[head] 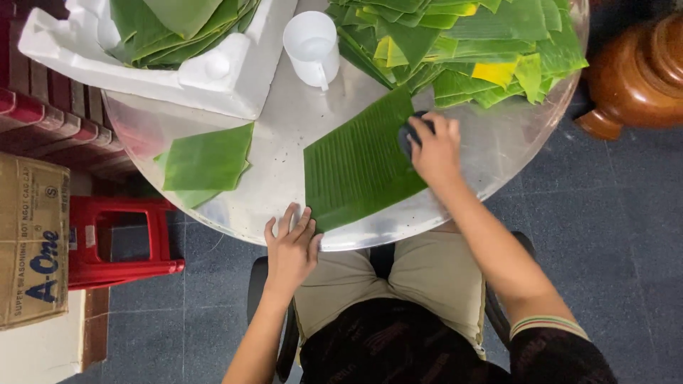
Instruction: Cleaning banana leaves by wiping them with a cloth one by one on a metal table.
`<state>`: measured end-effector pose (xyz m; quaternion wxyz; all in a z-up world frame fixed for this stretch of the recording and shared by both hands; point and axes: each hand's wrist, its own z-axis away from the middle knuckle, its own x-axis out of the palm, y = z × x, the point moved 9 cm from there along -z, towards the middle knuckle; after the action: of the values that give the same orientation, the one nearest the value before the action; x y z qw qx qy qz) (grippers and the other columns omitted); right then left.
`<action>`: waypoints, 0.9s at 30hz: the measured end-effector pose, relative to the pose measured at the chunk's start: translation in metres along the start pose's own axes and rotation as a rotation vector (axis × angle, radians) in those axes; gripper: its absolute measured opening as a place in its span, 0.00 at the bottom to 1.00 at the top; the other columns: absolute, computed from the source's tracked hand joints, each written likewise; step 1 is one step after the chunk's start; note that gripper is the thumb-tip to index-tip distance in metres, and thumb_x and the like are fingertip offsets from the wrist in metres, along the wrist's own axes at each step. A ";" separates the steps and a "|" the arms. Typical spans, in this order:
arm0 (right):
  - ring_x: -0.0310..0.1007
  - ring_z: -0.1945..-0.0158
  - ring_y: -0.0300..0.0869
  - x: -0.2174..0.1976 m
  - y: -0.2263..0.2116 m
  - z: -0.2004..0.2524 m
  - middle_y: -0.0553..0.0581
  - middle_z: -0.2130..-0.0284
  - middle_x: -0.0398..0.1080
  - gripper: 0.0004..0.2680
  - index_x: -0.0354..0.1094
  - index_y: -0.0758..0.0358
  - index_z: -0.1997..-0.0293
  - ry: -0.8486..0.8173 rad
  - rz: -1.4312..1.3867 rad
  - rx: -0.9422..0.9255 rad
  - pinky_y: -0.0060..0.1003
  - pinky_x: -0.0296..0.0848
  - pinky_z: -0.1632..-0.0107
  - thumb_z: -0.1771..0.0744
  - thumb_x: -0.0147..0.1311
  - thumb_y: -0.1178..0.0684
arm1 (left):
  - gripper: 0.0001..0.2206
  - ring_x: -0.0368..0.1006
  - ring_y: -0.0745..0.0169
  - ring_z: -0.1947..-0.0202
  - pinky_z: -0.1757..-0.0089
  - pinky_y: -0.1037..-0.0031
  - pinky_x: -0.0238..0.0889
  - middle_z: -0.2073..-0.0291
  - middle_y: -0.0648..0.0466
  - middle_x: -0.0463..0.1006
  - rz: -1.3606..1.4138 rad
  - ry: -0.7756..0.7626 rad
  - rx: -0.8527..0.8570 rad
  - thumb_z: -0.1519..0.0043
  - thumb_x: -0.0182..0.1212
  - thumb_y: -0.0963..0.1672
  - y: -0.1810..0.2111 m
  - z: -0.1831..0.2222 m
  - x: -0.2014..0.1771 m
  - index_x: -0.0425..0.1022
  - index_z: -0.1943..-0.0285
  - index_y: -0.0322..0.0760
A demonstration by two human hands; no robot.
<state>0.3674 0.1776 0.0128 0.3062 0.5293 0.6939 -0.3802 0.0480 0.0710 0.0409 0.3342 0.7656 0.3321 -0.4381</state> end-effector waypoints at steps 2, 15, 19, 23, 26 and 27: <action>0.66 0.46 0.53 -0.018 0.018 -0.001 0.54 0.50 0.67 0.14 0.76 0.54 0.45 0.103 0.036 0.043 0.47 0.67 0.48 0.36 0.66 0.53 | 0.13 0.67 0.46 0.36 0.41 0.44 0.50 0.48 0.48 0.82 -0.016 0.014 0.011 0.35 0.62 0.48 0.004 -0.008 -0.001 0.83 0.54 0.35; 0.70 0.45 0.50 -0.086 0.035 0.050 0.58 0.52 0.71 0.09 0.76 0.62 0.45 0.218 -0.230 0.196 0.42 0.60 0.38 0.31 0.62 0.60 | 0.19 0.77 0.40 0.57 0.58 0.50 0.72 0.60 0.44 0.76 0.275 -0.120 -0.294 0.42 0.70 0.44 -0.037 -0.225 0.095 0.78 0.43 0.33; 0.70 0.46 0.51 -0.087 0.031 0.051 0.60 0.53 0.71 0.09 0.76 0.65 0.45 0.215 -0.207 0.197 0.41 0.63 0.40 0.31 0.61 0.60 | 0.23 0.79 0.37 0.58 0.60 0.47 0.71 0.62 0.44 0.77 0.175 -0.333 -0.344 0.53 0.78 0.44 -0.043 -0.247 0.160 0.80 0.48 0.38; 0.68 0.46 0.50 -0.088 0.032 0.052 0.59 0.52 0.70 0.09 0.76 0.64 0.44 0.219 -0.218 0.202 0.42 0.65 0.41 0.31 0.60 0.59 | 0.16 0.79 0.36 0.63 0.63 0.50 0.69 0.68 0.45 0.78 0.098 -0.309 -0.353 0.55 0.72 0.40 -0.035 -0.253 0.156 0.81 0.57 0.37; 0.69 0.48 0.51 -0.088 0.033 0.051 0.60 0.54 0.71 0.08 0.76 0.65 0.45 0.246 -0.248 0.200 0.41 0.64 0.42 0.30 0.60 0.59 | 0.11 0.77 0.36 0.60 0.57 0.52 0.66 0.66 0.43 0.78 0.135 -0.336 -0.330 0.52 0.66 0.37 0.005 -0.256 0.083 0.81 0.60 0.33; 0.69 0.47 0.51 -0.086 0.036 0.053 0.60 0.54 0.71 0.08 0.76 0.64 0.46 0.254 -0.253 0.215 0.41 0.64 0.41 0.30 0.60 0.59 | 0.09 0.75 0.36 0.59 0.57 0.52 0.67 0.65 0.42 0.75 0.194 -0.253 -0.235 0.50 0.68 0.37 0.024 -0.259 0.056 0.79 0.61 0.30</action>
<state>0.4250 0.0942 0.0492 0.1079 0.5113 0.7433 -0.4177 0.2056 0.2777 0.0976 0.5007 0.6887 0.2611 -0.4548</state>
